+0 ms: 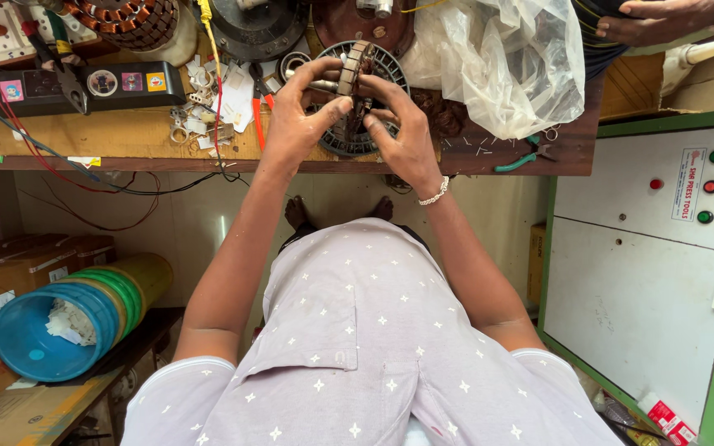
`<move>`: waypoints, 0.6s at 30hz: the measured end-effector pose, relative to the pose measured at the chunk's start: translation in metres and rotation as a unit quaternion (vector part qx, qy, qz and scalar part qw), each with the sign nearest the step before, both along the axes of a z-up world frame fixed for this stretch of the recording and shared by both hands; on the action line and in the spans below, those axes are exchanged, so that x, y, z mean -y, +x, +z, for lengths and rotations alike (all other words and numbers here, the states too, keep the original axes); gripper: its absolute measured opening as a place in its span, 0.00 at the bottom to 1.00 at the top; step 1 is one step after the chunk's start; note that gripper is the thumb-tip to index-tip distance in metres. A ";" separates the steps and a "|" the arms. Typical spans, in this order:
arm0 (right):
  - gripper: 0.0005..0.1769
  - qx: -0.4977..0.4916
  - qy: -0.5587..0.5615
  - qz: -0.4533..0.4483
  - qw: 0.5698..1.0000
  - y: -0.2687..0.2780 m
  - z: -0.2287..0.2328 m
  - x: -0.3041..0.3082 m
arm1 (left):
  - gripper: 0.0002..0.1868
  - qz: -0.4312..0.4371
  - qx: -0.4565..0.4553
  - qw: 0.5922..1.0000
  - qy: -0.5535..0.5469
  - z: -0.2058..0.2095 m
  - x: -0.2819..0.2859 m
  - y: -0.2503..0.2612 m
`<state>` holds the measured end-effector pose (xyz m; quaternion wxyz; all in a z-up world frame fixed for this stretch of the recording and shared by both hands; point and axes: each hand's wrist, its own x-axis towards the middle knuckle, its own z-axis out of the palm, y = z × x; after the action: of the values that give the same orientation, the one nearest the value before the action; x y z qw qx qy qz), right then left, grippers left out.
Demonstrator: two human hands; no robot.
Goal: The person uses pliers to trim and adjust copper windings on a motor stator. They rotate the stator to access different slots and use both green-handled and orange-handled pliers to manipulate the wires.
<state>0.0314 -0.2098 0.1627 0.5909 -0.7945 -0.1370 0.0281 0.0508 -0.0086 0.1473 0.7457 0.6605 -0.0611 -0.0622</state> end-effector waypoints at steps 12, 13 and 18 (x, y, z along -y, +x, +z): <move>0.28 0.050 -0.010 0.004 0.999 -0.008 -0.004 -0.004 | 0.17 0.007 -0.067 0.994 -0.084 -0.036 -0.007 -0.008; 0.29 0.055 -0.009 0.005 0.998 -0.010 -0.004 -0.005 | 0.19 0.010 -0.068 0.994 -0.084 -0.036 -0.007 -0.008; 0.31 0.058 -0.027 0.012 0.998 -0.010 0.003 -0.008 | 0.30 0.002 -0.051 0.996 -0.078 -0.016 -0.004 -0.011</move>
<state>0.0212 -0.2022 0.1653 0.5597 -0.8089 -0.1799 -0.0078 0.0396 -0.0043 0.1316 0.7971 0.5966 -0.0268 -0.0893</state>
